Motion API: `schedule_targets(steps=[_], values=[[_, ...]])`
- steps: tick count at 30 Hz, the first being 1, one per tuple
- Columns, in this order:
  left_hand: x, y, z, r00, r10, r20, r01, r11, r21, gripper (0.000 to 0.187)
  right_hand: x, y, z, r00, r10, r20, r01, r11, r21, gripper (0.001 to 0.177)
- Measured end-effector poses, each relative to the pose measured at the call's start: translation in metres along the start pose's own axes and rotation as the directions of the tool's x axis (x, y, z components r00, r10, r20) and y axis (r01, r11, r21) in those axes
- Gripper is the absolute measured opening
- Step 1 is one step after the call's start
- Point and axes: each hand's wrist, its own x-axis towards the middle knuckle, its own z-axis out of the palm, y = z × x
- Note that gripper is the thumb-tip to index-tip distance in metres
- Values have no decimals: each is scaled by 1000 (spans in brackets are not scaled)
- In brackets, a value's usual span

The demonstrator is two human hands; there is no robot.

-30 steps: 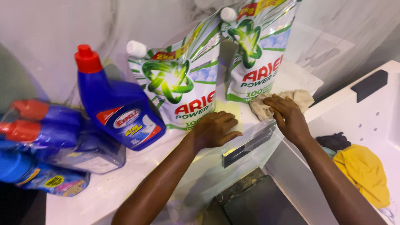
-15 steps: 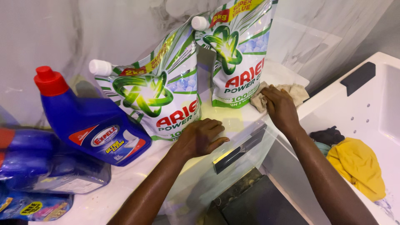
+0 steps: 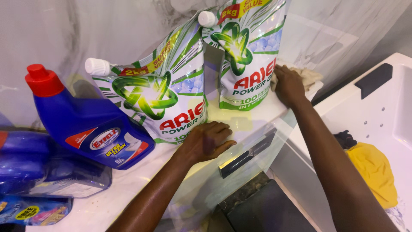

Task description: The person wipes the surface of a bathroom counter and several cleaning product bags with a cloth.

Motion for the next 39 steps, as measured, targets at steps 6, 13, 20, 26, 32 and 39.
schedule_targets(steps=[6, 13, 20, 26, 32, 39], values=[[0, 0, 0, 1000, 25, -17, -25, 1000, 6, 26, 41, 27, 32, 1000, 2, 25, 1, 996, -89, 33], [-1, -1, 2, 998, 37, -41, -37, 999, 0, 25, 55, 42, 53, 995, 88, 52, -80, 986, -143, 38], [0, -4, 0, 998, 49, -25, -49, 999, -11, 23, 39, 39, 43, 997, 54, 54, -46, 989, -140, 34], [-1, -5, 1, 996, 71, -51, -72, 997, -14, 24, 5, 27, 28, 999, 23, 25, -21, 996, -85, 37], [-1, -4, 1, 997, 64, -41, -64, 998, 8, 24, -37, 10, 16, 998, 17, -55, -24, 992, -125, 39], [-2, 3, -1, 1000, 2, 16, -3, 999, 48, 24, -78, -30, 5, 992, 15, -126, -31, 991, -127, 38]])
